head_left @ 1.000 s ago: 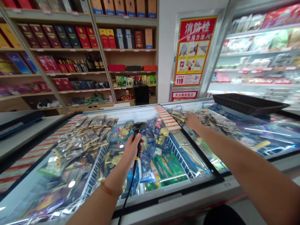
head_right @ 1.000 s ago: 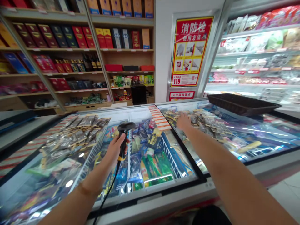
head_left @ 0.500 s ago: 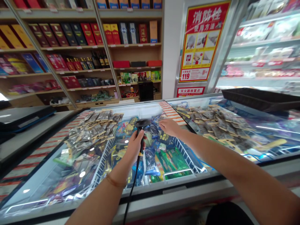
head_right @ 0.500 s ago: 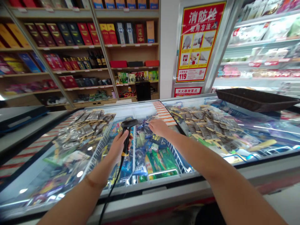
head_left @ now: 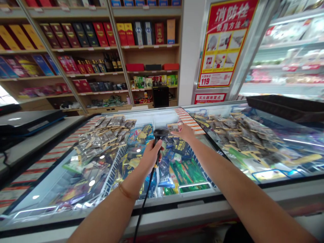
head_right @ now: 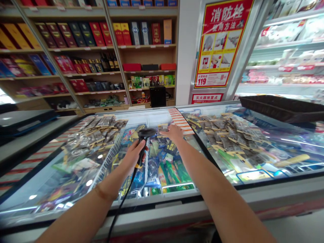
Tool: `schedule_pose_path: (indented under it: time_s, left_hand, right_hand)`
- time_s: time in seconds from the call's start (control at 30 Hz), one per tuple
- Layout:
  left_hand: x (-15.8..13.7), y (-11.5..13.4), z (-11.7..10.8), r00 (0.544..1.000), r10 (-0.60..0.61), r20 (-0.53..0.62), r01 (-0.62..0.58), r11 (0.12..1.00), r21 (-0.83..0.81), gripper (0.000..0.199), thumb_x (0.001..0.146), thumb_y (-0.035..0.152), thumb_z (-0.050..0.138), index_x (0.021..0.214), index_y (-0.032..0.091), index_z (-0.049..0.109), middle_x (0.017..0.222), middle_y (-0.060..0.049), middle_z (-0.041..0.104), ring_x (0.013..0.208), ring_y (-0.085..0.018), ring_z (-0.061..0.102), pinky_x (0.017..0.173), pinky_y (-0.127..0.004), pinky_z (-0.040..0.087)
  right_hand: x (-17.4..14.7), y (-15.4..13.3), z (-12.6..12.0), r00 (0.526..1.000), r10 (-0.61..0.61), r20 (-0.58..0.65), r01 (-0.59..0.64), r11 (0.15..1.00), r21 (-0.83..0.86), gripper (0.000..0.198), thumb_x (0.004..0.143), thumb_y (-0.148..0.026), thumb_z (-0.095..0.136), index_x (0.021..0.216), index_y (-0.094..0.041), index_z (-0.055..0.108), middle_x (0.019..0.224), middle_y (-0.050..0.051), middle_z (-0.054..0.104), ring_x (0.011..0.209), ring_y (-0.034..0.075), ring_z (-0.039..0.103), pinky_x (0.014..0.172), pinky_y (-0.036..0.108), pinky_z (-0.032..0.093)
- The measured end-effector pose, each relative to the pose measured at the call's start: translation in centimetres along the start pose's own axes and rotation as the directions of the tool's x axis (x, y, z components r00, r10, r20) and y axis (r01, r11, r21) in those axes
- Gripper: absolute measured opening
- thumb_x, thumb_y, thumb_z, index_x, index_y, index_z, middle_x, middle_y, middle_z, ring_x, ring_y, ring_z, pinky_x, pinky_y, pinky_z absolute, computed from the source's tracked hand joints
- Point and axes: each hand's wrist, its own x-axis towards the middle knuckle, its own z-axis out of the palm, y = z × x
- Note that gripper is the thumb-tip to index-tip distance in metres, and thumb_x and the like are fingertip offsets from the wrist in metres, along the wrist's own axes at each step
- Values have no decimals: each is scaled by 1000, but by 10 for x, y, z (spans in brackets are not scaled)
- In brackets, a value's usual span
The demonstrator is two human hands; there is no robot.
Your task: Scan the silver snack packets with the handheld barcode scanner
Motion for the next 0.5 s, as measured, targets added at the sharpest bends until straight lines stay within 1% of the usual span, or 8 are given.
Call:
schedule_pose_path:
  time_s: [0.07, 0.1, 0.17, 0.23, 0.3, 0.4, 0.47, 0.5]
  left_hand:
    - [-2, -1, 1, 1000, 9, 22, -9, 1000, 7, 54, 69, 68, 72, 84, 20, 53, 72, 1, 63, 37, -7, 48, 34, -22, 36]
    - [-2, -1, 1, 999, 13, 30, -14, 1000, 11, 54, 70, 68, 72, 84, 20, 53, 72, 1, 63, 38, -7, 48, 35, -22, 36]
    - [-4, -1, 2, 999, 15, 43, -16, 1000, 20, 54, 70, 68, 71, 83, 19, 53, 71, 1, 62, 38, -7, 48, 34, -22, 36]
    - [-5, -1, 4, 999, 11, 53, -12, 999, 30, 53, 71, 68, 71, 83, 19, 53, 71, 1, 62, 39, -7, 48, 34, -22, 36]
    - [-5, -2, 5, 997, 5, 74, -8, 999, 39, 53, 72, 68, 70, 84, 19, 53, 72, 1, 62, 39, -7, 48, 35, -22, 37]
    - [-6, -3, 7, 995, 9, 98, -14, 999, 45, 54, 72, 68, 70, 84, 19, 54, 71, 1, 62, 39, -7, 48, 34, -21, 36]
    - [-6, -4, 8, 995, 15, 99, -19, 999, 43, 55, 71, 69, 71, 84, 19, 54, 70, 1, 62, 38, -7, 48, 34, -21, 35]
    - [-5, -4, 8, 995, 15, 98, -20, 999, 42, 55, 71, 69, 71, 84, 19, 53, 71, 1, 62, 38, -7, 47, 34, -21, 35]
  right_hand:
    - [2, 6, 3, 1000, 18, -21, -15, 991, 131, 37, 81, -47, 71, 105, -21, 61, 100, 6, 73, 99, 24, 68, 89, 36, 47]
    - [3, 8, 3, 999, 22, -27, -16, 982, 190, 36, 84, -43, 68, 111, -21, 59, 101, 5, 73, 95, 22, 68, 86, 34, 48]
    - [4, 8, 4, 999, 23, -34, -14, 969, 247, 41, 87, -46, 64, 119, -21, 55, 105, 5, 73, 96, 22, 69, 85, 33, 49]
    - [3, 3, 4, 999, 24, -32, -17, 980, 197, 52, 88, -59, 60, 122, -20, 55, 111, 10, 73, 105, 26, 67, 91, 38, 48]
    - [0, -6, 4, 1000, 4, -13, -3, 998, 64, 58, 88, -66, 54, 118, -17, 60, 120, 17, 69, 119, 33, 62, 100, 45, 43]
    - [-6, -20, 7, 994, -100, 33, 103, 990, -99, 55, 86, -62, 60, 111, -14, 66, 133, 24, 62, 131, 41, 51, 108, 53, 36]
    - [-6, -22, 9, 986, -153, 74, 158, 984, -81, 48, 81, -55, 68, 107, -14, 66, 128, 22, 65, 128, 40, 54, 108, 51, 37]
    - [-5, -21, 10, 983, -158, 89, 161, 986, -32, 45, 78, -51, 72, 104, -15, 66, 121, 19, 68, 124, 38, 57, 106, 49, 39]
